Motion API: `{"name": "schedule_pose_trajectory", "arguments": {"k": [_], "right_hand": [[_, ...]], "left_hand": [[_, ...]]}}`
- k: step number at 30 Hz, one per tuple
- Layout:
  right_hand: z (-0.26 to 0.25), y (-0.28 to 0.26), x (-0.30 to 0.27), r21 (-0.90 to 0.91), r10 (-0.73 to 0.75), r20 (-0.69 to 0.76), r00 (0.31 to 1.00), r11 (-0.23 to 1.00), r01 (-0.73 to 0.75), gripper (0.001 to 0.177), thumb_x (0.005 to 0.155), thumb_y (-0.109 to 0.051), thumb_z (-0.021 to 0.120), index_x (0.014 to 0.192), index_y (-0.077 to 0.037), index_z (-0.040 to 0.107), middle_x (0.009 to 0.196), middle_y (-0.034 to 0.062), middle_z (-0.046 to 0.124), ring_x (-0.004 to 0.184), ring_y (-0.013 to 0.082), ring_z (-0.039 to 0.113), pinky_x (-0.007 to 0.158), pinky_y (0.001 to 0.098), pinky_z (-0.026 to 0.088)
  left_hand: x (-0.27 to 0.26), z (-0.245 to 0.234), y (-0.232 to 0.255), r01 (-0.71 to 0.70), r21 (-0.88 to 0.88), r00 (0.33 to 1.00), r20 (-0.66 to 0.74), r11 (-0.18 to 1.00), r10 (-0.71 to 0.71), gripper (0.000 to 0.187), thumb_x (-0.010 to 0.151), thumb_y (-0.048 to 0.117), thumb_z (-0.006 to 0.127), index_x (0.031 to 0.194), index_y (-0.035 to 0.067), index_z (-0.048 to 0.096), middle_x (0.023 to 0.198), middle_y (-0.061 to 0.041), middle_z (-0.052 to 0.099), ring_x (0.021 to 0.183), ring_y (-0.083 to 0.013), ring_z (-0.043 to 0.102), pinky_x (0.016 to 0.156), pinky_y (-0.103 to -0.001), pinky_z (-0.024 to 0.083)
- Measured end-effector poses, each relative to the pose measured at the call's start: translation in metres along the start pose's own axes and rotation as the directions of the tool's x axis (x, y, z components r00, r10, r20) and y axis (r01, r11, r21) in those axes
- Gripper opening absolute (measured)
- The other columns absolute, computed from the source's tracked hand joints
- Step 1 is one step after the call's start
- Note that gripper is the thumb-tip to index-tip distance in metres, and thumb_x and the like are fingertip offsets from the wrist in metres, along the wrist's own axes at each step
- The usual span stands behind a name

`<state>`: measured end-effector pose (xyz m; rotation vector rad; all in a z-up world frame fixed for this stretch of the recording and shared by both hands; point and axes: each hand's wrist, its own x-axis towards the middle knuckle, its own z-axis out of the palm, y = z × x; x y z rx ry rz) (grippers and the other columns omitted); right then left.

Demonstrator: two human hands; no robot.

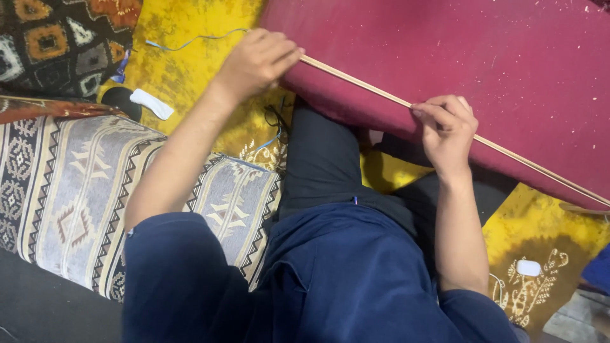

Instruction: Weaving a base structure using long rattan sticks on a red padded surface.

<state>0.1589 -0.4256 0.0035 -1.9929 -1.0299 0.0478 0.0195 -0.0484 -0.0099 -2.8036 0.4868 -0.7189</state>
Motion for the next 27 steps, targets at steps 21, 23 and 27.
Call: {"name": "schedule_pose_trajectory", "arguments": {"k": [21, 23, 27], "right_hand": [[-0.003, 0.020, -0.003, -0.073, -0.105, -0.069, 0.992, 0.992, 0.100, 0.012, 0.093, 0.002, 0.078, 0.093, -0.010, 0.078, 0.082, 0.0096, 0.062, 0.078, 0.0360, 0.061, 0.072, 0.0451, 0.047], [-0.008, 0.023, -0.006, -0.094, -0.093, -0.074, 0.993, 0.992, 0.086, 0.012, 0.093, 0.002, 0.077, 0.093, -0.010, 0.078, 0.083, 0.0089, 0.062, 0.079, 0.0348, 0.061, 0.072, 0.0439, 0.047], [-0.018, 0.035, -0.019, -0.140, -0.081, -0.080, 0.993, 0.988, 0.070, 0.012, 0.094, 0.002, 0.076, 0.093, -0.011, 0.078, 0.083, 0.0066, 0.062, 0.077, 0.0315, 0.060, 0.070, 0.0407, 0.046]], "left_hand": [[0.115, 0.047, 0.140, 0.016, -0.725, 0.987, -0.100, 0.688, -0.129, 0.024, 0.090, -0.002, 0.056, 0.101, 0.011, 0.073, 0.098, -0.004, 0.062, 0.095, -0.0257, 0.062, 0.077, -0.036, 0.050], [0.118, 0.043, 0.140, 0.014, -0.727, 0.988, -0.097, 0.687, -0.122, 0.024, 0.090, -0.003, 0.057, 0.101, 0.010, 0.074, 0.098, -0.004, 0.062, 0.094, -0.0261, 0.062, 0.076, -0.036, 0.050], [0.124, 0.031, 0.139, 0.015, -0.726, 0.984, -0.112, 0.688, -0.140, 0.018, 0.091, -0.006, 0.062, 0.097, 0.005, 0.074, 0.094, -0.009, 0.064, 0.088, -0.0303, 0.063, 0.073, -0.039, 0.052]]}}
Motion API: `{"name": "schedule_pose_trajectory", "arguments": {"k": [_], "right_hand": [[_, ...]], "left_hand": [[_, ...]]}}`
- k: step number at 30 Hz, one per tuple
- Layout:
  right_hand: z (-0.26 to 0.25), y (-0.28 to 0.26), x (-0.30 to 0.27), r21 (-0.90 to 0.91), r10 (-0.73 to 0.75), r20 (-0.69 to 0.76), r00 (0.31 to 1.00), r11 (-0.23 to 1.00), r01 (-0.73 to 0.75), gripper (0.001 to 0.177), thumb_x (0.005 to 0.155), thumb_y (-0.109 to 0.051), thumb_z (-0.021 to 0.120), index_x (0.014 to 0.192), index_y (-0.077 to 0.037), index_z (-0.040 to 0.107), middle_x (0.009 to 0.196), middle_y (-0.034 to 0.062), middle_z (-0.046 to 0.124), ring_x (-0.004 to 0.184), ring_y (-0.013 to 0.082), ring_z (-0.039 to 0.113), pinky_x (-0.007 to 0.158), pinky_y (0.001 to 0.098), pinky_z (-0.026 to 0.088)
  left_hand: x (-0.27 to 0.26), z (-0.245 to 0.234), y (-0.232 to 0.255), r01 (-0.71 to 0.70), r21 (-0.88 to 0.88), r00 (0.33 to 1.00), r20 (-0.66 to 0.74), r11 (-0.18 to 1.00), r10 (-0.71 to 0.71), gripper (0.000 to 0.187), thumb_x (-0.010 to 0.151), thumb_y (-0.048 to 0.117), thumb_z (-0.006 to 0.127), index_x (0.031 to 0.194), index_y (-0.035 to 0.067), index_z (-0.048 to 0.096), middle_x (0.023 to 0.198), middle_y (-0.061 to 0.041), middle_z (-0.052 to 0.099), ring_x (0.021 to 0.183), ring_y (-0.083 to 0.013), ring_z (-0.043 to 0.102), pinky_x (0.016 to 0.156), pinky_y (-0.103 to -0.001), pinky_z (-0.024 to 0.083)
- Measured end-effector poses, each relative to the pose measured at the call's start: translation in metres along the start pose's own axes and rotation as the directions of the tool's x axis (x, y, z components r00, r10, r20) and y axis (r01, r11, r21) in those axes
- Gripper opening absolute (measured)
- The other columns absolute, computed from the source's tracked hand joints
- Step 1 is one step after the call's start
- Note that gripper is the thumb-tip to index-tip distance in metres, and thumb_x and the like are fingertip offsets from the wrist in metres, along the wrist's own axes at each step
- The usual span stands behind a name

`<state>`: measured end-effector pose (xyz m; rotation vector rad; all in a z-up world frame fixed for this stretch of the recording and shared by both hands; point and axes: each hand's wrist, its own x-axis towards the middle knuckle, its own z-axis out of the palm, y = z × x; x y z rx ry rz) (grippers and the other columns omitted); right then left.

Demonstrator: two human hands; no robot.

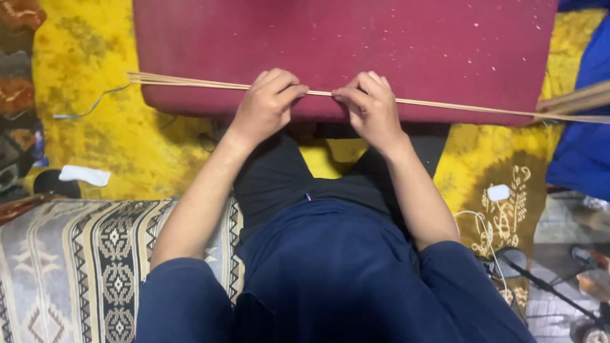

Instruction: Weaving a base structure using long rattan sticks on a red padded surface.

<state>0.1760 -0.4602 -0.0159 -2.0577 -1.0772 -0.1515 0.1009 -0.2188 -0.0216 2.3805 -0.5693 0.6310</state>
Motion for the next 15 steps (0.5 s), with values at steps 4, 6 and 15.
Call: {"name": "schedule_pose_trajectory", "arguments": {"k": [4, 6, 15], "right_hand": [[-0.020, 0.014, -0.016, -0.037, 0.014, -0.009, 1.000, 0.999, -0.014, 0.012, 0.094, 0.002, 0.075, 0.093, -0.010, 0.077, 0.084, 0.0064, 0.063, 0.078, 0.0307, 0.060, 0.071, 0.0402, 0.046], [-0.030, 0.018, -0.022, -0.036, 0.008, -0.033, 0.999, 0.999, -0.010, 0.012, 0.096, 0.002, 0.073, 0.092, -0.008, 0.077, 0.084, 0.0068, 0.062, 0.076, 0.0299, 0.058, 0.069, 0.0391, 0.045], [-0.074, 0.046, -0.052, -0.096, -0.013, -0.066, 0.998, 0.995, 0.007, 0.012, 0.098, 0.003, 0.076, 0.094, -0.008, 0.078, 0.085, 0.0082, 0.063, 0.076, 0.0314, 0.059, 0.069, 0.0400, 0.047]], "left_hand": [[-0.006, 0.008, -0.005, -0.012, -0.016, 1.000, 0.005, 1.000, 0.012, 0.016, 0.094, -0.005, 0.063, 0.098, 0.006, 0.075, 0.093, -0.009, 0.064, 0.087, -0.0304, 0.064, 0.073, -0.039, 0.052], [-0.002, 0.002, -0.001, -0.004, 0.031, 1.000, 0.017, 1.000, 0.003, 0.016, 0.095, -0.004, 0.064, 0.098, 0.006, 0.076, 0.093, -0.008, 0.064, 0.088, -0.0298, 0.064, 0.074, -0.039, 0.052], [0.003, 0.000, 0.003, -0.008, 0.022, 1.000, 0.016, 1.000, 0.008, 0.016, 0.095, -0.006, 0.067, 0.100, 0.006, 0.077, 0.091, -0.008, 0.063, 0.087, -0.0301, 0.065, 0.073, -0.039, 0.052]]}}
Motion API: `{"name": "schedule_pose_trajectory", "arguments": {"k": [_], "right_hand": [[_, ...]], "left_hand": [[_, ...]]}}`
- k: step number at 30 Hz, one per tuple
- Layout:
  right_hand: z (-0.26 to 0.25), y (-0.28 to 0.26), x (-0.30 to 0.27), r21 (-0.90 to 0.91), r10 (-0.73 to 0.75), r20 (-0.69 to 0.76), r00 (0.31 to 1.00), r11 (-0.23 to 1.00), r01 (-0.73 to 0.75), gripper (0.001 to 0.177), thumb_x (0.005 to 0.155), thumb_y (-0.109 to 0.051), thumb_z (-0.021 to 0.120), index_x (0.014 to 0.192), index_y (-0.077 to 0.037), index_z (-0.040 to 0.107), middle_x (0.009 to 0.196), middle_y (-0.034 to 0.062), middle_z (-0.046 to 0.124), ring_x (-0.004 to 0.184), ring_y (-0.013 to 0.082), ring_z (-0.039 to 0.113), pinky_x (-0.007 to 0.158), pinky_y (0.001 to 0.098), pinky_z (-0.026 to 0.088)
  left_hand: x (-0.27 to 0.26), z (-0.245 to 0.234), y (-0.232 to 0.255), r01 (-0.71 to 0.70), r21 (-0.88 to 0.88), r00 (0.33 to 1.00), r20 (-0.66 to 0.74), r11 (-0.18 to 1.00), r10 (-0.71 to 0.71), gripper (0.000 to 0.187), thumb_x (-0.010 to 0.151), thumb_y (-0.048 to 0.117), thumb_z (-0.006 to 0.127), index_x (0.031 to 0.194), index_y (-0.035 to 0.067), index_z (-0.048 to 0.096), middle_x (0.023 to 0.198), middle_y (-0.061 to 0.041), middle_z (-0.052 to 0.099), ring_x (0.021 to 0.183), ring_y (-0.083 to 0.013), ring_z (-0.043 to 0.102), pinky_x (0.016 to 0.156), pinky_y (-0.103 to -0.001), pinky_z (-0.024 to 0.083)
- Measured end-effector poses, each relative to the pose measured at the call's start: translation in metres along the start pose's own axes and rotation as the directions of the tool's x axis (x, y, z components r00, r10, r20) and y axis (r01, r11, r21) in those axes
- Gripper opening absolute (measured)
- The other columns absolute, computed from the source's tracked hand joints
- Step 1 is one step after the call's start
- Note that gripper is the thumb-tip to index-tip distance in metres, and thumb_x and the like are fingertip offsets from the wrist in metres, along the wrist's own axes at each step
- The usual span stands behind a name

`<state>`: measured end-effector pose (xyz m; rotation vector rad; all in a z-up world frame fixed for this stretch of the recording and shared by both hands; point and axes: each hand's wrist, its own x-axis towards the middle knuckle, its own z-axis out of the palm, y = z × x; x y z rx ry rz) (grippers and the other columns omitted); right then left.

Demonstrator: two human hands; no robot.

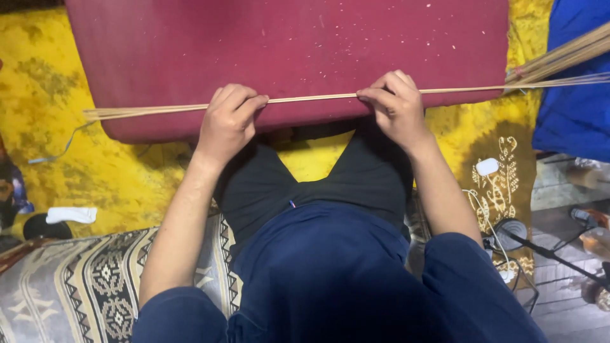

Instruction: Weaving a base structure using long rattan sticks on a red padded surface.

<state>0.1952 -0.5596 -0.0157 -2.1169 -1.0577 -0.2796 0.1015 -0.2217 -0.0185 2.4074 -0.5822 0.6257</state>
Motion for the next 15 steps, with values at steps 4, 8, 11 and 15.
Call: {"name": "schedule_pose_trajectory", "arguments": {"k": [4, 8, 11, 15], "right_hand": [[-0.017, 0.012, -0.013, -0.041, 0.020, -0.017, 1.000, 0.999, -0.021, 0.013, 0.098, 0.003, 0.077, 0.093, -0.008, 0.079, 0.085, 0.0079, 0.064, 0.077, 0.0309, 0.059, 0.076, 0.0398, 0.046], [-0.030, 0.031, -0.031, -0.092, 0.054, -0.047, 0.997, 0.994, -0.058, 0.015, 0.098, 0.002, 0.078, 0.092, -0.011, 0.079, 0.086, 0.0056, 0.065, 0.079, 0.0293, 0.061, 0.081, 0.0402, 0.044], [-0.041, 0.038, -0.040, -0.131, 0.083, -0.062, 0.995, 0.987, -0.091, 0.016, 0.100, 0.002, 0.079, 0.093, -0.013, 0.080, 0.087, 0.0045, 0.065, 0.081, 0.0280, 0.061, 0.083, 0.0396, 0.044], [-0.041, 0.047, -0.049, -0.129, 0.084, -0.085, 0.993, 0.987, -0.095, 0.016, 0.101, 0.001, 0.079, 0.094, -0.013, 0.081, 0.087, 0.0050, 0.064, 0.081, 0.0282, 0.061, 0.082, 0.0393, 0.044]], "left_hand": [[0.004, -0.002, 0.004, -0.003, -0.006, 1.000, 0.007, 1.000, 0.003, 0.017, 0.094, -0.007, 0.069, 0.101, 0.006, 0.078, 0.091, -0.008, 0.064, 0.088, -0.0301, 0.066, 0.075, -0.039, 0.052], [0.004, -0.002, 0.004, 0.019, -0.001, 1.000, 0.009, 1.000, -0.019, 0.014, 0.097, -0.005, 0.071, 0.102, 0.007, 0.077, 0.090, -0.007, 0.063, 0.086, -0.0294, 0.066, 0.074, -0.039, 0.052], [0.005, -0.001, 0.005, 0.020, 0.007, 1.000, 0.001, 1.000, -0.020, 0.012, 0.097, -0.004, 0.073, 0.101, 0.006, 0.077, 0.090, -0.007, 0.063, 0.087, -0.0300, 0.066, 0.074, -0.039, 0.052], [0.003, 0.001, 0.006, 0.027, 0.033, 1.000, -0.014, 0.999, -0.027, 0.009, 0.098, -0.002, 0.074, 0.100, 0.006, 0.077, 0.089, -0.007, 0.064, 0.086, -0.0294, 0.066, 0.073, -0.039, 0.052]]}}
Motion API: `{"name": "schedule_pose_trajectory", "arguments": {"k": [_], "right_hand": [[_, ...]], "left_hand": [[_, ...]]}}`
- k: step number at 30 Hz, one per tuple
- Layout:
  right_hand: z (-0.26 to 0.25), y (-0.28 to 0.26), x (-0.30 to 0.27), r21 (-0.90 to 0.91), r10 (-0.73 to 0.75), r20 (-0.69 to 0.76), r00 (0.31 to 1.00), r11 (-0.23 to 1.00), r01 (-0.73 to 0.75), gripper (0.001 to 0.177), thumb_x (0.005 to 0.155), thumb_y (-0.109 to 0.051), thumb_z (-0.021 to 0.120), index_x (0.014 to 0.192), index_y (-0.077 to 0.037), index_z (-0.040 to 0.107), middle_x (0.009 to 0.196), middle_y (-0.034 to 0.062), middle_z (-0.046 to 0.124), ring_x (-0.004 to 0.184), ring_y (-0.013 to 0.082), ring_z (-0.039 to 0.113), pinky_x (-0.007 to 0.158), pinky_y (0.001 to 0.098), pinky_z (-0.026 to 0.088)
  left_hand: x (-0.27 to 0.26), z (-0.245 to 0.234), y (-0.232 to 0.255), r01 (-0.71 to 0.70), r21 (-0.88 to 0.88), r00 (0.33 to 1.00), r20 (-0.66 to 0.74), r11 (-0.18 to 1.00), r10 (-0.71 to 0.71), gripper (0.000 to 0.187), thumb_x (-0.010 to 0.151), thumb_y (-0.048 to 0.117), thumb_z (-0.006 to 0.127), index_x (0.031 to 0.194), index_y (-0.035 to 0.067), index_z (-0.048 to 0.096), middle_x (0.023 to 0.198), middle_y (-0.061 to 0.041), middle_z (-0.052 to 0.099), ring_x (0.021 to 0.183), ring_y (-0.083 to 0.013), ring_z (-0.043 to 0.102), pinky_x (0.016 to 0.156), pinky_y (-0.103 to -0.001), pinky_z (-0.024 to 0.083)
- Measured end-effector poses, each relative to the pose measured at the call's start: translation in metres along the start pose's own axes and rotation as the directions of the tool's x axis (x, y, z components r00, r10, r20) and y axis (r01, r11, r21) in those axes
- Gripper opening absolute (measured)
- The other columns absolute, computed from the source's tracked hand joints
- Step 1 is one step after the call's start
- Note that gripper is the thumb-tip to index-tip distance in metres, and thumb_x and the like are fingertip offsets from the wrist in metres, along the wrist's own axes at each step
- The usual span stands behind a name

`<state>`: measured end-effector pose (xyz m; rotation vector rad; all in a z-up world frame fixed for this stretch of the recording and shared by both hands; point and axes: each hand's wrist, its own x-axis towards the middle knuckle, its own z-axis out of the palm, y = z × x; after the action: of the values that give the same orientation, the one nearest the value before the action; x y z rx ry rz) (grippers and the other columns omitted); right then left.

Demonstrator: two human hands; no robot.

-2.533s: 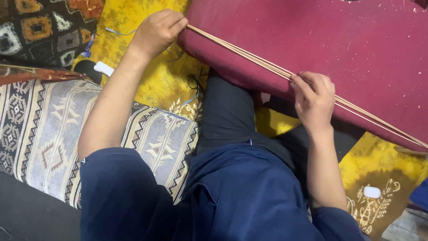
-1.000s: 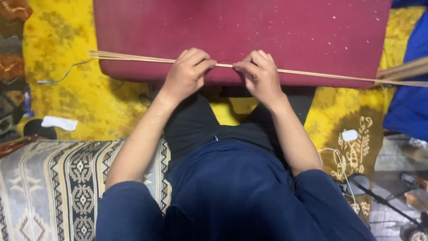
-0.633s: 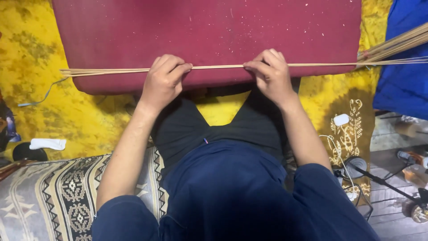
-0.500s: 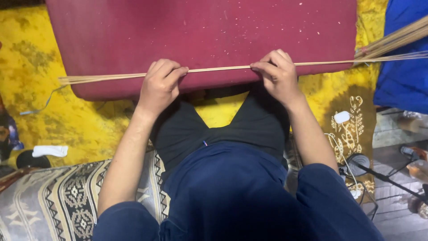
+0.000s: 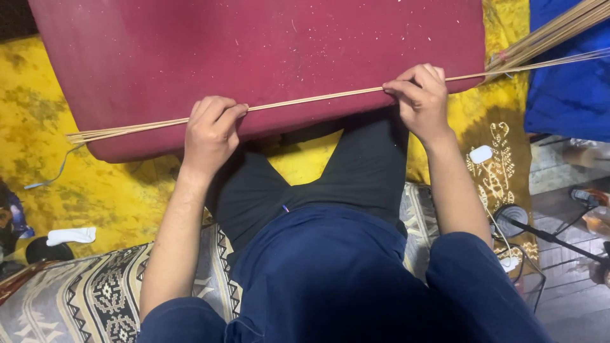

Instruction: Weaving a base structure using long rattan sticks on a red padded surface.

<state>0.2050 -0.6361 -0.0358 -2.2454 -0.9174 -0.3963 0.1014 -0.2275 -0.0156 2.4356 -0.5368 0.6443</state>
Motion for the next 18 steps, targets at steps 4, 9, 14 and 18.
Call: {"name": "schedule_pose_trajectory", "arguments": {"k": [4, 9, 14, 18], "right_hand": [[0.002, -0.001, 0.000, 0.018, -0.007, -0.005, 1.000, 1.000, 0.007, 0.016, 0.101, 0.002, 0.077, 0.094, -0.012, 0.080, 0.087, 0.0060, 0.064, 0.081, 0.0291, 0.061, 0.081, 0.0397, 0.045], [0.011, 0.001, 0.001, 0.031, -0.035, -0.012, 0.999, 0.999, 0.035, 0.016, 0.101, 0.003, 0.076, 0.092, -0.010, 0.078, 0.087, 0.0064, 0.064, 0.080, 0.0300, 0.061, 0.080, 0.0402, 0.045], [0.022, -0.034, 0.026, 0.050, -0.092, 0.062, 0.994, 0.995, 0.089, 0.011, 0.102, -0.001, 0.074, 0.094, -0.009, 0.075, 0.090, 0.0081, 0.064, 0.082, 0.0318, 0.061, 0.080, 0.0423, 0.045], [0.045, -0.063, 0.046, 0.086, -0.130, 0.084, 0.988, 0.989, 0.123, 0.010, 0.099, 0.000, 0.071, 0.093, -0.008, 0.073, 0.090, 0.0079, 0.064, 0.082, 0.0322, 0.062, 0.078, 0.0435, 0.045]], "left_hand": [[-0.002, 0.003, 0.000, -0.009, 0.043, 1.000, -0.011, 0.999, 0.009, 0.008, 0.098, 0.000, 0.075, 0.100, 0.007, 0.077, 0.090, -0.006, 0.064, 0.087, -0.0279, 0.066, 0.073, -0.038, 0.051], [-0.001, 0.008, 0.003, -0.034, 0.094, 0.999, -0.020, 0.995, 0.036, 0.009, 0.095, 0.000, 0.075, 0.100, 0.008, 0.076, 0.092, -0.008, 0.063, 0.087, -0.0287, 0.066, 0.072, -0.038, 0.050], [0.008, 0.017, 0.015, -0.043, 0.083, 0.999, -0.028, 0.996, 0.046, 0.014, 0.091, -0.003, 0.071, 0.101, 0.007, 0.075, 0.093, -0.008, 0.063, 0.087, -0.0294, 0.065, 0.072, -0.038, 0.050], [0.014, 0.015, 0.022, -0.042, 0.093, 0.998, -0.035, 0.995, 0.045, 0.015, 0.092, -0.004, 0.067, 0.100, 0.006, 0.074, 0.092, -0.008, 0.062, 0.086, -0.0289, 0.064, 0.071, -0.037, 0.050]]}}
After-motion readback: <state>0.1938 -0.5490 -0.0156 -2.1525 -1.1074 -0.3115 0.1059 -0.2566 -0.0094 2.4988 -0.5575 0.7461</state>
